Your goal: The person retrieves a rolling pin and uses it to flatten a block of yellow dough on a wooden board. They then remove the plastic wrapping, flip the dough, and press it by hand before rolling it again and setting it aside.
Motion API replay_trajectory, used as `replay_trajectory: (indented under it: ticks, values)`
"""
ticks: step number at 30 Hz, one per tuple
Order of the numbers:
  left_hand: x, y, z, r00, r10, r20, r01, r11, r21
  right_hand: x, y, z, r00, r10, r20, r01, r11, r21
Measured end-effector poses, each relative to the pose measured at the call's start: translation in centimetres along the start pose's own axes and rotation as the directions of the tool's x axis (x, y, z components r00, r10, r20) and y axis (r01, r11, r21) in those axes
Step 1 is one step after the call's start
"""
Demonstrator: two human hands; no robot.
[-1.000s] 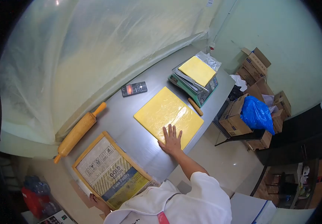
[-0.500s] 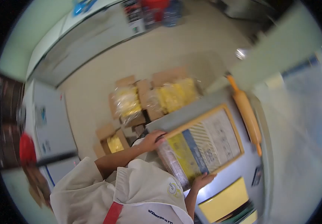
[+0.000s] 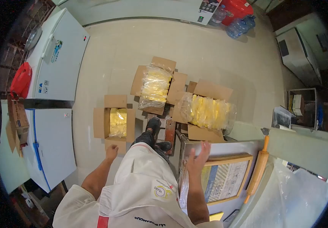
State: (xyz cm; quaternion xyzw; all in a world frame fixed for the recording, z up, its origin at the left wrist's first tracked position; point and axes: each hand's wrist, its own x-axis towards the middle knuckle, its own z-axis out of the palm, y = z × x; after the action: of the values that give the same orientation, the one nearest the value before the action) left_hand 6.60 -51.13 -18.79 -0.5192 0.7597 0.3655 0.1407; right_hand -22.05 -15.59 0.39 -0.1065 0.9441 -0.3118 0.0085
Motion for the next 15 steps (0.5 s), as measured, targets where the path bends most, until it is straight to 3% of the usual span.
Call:
replay_trajectory:
  ticks: [2, 5, 8, 11, 15]
  values:
    - [-0.3, -2.9, -0.6, 0.968, -0.241, 0.071, 0.239, 0.971, 0.029, 2.4, -1.0, 2.4, 0.993, 0.008, 0.120, -0.010, 1.000, 0.021]
    - [-0.5, -3.2, -0.5, 0.884, -0.459, 0.083, 0.460, 0.888, 0.015, 6.3, -2.3, 5.3, 0.978, -0.024, 0.205, 0.020, 1.000, 0.023]
    - [2.3, -5.9, 3.0, 0.919, -0.354, 0.174, 0.385, 0.901, -0.200, 9.4, -1.8, 7.1, 0.946, 0.043, 0.321, -0.037, 0.999, -0.026]
    - [4.7, -0.7, 3.1, 0.919, -0.273, 0.285, 0.369, 0.851, -0.373, 12.4, -0.6, 8.3, 0.875, 0.226, 0.428, -0.188, 0.974, -0.129]
    - [9.6, 4.3, 3.5, 0.953, -0.088, 0.289, 0.199, 0.903, -0.382, 14.6, 1.3, 9.9, 0.688, 0.471, 0.552, -0.381, 0.882, -0.277]
